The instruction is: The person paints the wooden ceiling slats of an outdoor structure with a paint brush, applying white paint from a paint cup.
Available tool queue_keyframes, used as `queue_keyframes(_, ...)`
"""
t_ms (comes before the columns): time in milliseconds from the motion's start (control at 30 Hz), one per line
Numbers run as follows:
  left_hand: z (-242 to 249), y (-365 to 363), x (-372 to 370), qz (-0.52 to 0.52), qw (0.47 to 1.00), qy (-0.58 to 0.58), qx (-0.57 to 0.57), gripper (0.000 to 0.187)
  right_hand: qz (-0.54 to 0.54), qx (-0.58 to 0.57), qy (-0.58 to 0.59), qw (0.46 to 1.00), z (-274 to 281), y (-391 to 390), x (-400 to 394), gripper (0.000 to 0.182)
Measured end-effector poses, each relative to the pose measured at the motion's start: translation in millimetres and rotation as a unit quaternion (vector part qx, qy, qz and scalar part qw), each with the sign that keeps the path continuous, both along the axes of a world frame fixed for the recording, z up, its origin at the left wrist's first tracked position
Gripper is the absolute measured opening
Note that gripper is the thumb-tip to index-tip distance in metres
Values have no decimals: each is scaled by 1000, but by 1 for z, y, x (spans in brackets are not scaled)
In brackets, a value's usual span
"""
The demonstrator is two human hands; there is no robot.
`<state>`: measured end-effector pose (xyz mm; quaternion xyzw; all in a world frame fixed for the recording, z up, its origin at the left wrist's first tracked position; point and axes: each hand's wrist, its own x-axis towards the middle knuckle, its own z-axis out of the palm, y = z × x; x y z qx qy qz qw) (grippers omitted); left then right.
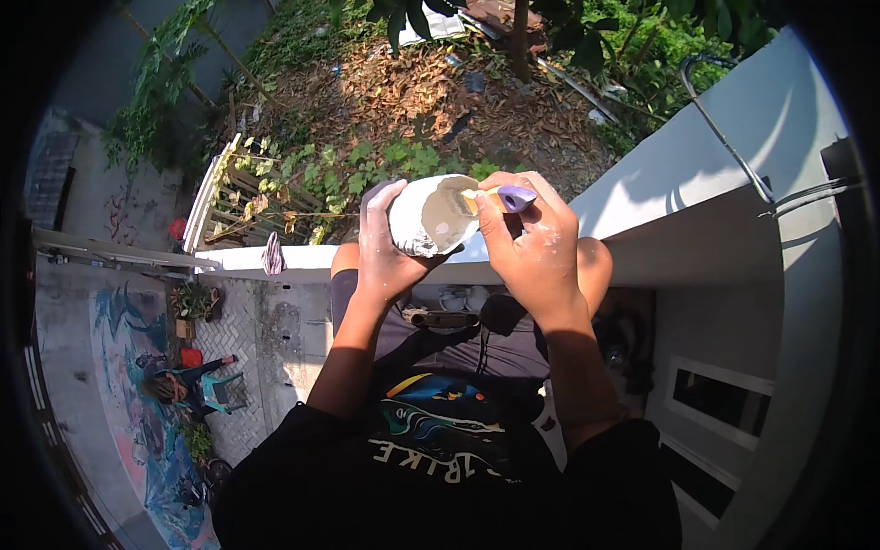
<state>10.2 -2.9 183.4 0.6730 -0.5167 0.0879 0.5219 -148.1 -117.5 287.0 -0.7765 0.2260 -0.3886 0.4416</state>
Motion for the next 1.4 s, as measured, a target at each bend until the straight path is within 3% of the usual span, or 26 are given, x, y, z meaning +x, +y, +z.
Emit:
queue_keyframes(333, 8, -2, -9, 15, 999, 25, 31, 92, 28, -121, 30, 992, -2, -6, -5, 13)
queue_keyframes(967, 10, 0, -9, 3, 1000, 14, 20, 94, 1, -89, 11, 996, 11, -9, -29, 11)
queue_keyframes(1167, 10, 2, -9, 18, 999, 20, 32, 95, -9, -152, -24, 988, 3, -20, -36, 12)
queue_keyframes(1233, 9, 2, -8, 28, 999, 27, 23, 97, -37, -64, -50, 996, 0, -23, -41, 13)
queue_keyframes(1267, 8, 3, -7, 30, 999, 27, 21, 97, -24, 54, -102, 993, 1, -17, -41, 16)
queue_keyframes(1300, 8, 3, -6, 34, 999, 32, 18, 99, -21, 51, -102, 993, 1, -16, -41, 16)
queue_keyframes(1367, 8, 3, -5, 42, 998, 36, 14, 100, -17, 175, -175, 969, -4, -15, -40, 20)
queue_keyframes(1400, 8, 3, -5, 38, 998, 43, 16, 99, -17, 167, -163, 972, -5, -16, -41, 28)
